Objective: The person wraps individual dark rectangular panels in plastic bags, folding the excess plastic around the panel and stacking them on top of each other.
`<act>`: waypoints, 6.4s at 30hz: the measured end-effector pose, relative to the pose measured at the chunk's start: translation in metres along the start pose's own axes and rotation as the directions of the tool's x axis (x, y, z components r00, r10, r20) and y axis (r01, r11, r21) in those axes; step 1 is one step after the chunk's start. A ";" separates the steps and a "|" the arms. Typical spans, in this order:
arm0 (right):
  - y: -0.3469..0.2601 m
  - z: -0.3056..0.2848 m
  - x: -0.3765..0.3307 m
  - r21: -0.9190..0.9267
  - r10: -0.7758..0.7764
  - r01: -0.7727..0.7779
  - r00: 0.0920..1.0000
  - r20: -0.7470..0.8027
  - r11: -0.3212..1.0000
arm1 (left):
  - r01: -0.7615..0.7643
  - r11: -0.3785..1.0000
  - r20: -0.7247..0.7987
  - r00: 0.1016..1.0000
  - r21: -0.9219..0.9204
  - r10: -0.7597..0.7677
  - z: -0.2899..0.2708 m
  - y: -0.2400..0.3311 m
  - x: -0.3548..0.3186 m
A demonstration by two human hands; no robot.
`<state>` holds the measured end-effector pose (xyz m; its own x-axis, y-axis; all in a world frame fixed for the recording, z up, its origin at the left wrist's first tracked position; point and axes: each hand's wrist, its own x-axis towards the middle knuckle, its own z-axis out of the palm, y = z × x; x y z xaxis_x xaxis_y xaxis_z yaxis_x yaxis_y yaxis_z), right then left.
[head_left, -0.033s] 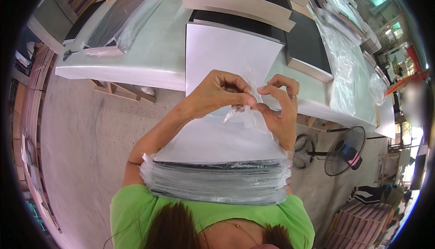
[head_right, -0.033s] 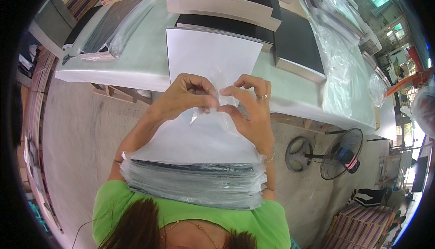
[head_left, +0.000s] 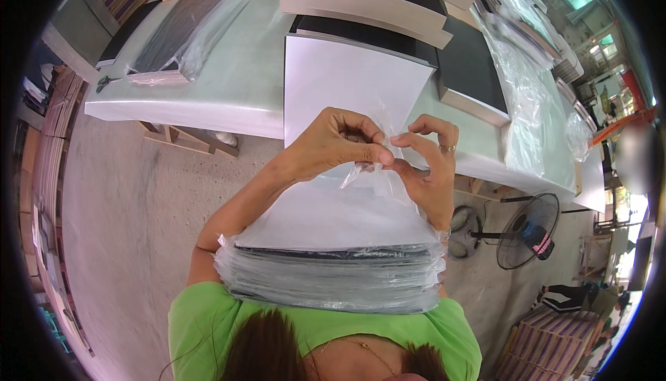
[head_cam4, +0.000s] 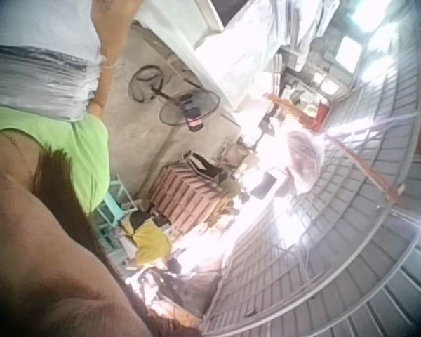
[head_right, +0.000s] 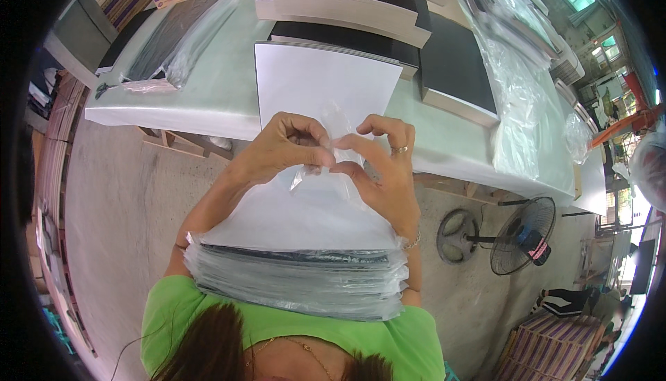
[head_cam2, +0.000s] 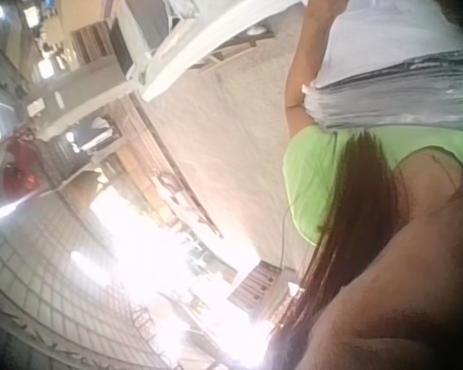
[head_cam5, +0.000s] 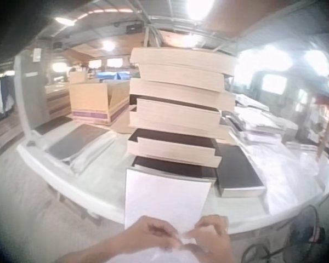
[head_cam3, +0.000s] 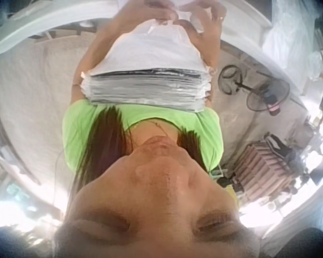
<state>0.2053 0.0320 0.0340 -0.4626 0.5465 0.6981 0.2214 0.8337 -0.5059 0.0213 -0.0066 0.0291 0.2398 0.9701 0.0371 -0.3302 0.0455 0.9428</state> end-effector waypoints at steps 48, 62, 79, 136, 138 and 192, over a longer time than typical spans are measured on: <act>0.021 0.024 -0.013 0.480 -0.094 0.151 0.986 -0.141 0.864 | 0.118 0.988 0.283 0.956 -0.104 -0.084 0.004 -0.014 0.001; 0.027 0.022 -0.018 0.824 0.172 0.099 0.957 -0.232 0.558 | 0.085 0.995 0.127 0.989 -0.045 -0.078 -0.009 -0.003 -0.002; 0.022 -0.019 0.008 0.559 0.375 -0.681 0.729 0.572 0.472 | -0.094 0.992 -0.023 0.995 0.086 0.096 -0.014 0.003 0.014; 0.121 0.019 0.024 0.135 0.301 -0.272 0.905 -0.300 0.953 | 0.038 0.235 -0.217 0.549 0.971 0.807 -0.117 0.002 0.027; 0.110 0.016 0.034 -0.024 0.267 -0.287 0.915 -0.301 0.958 | 0.063 0.170 -0.176 0.560 0.983 0.810 -0.115 0.002 0.022; 0.341 -0.211 -0.128 -0.424 0.492 -0.890 0.449 -0.746 0.169 | 0.222 0.936 -0.771 0.633 0.274 0.076 -0.203 -0.252 -0.120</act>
<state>0.5209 0.2631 -0.1210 0.5415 0.7146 0.4428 0.8132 -0.3116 -0.4915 -0.1098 -0.0864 -0.2807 -0.5767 0.8011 -0.1602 -0.0055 0.1923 0.9813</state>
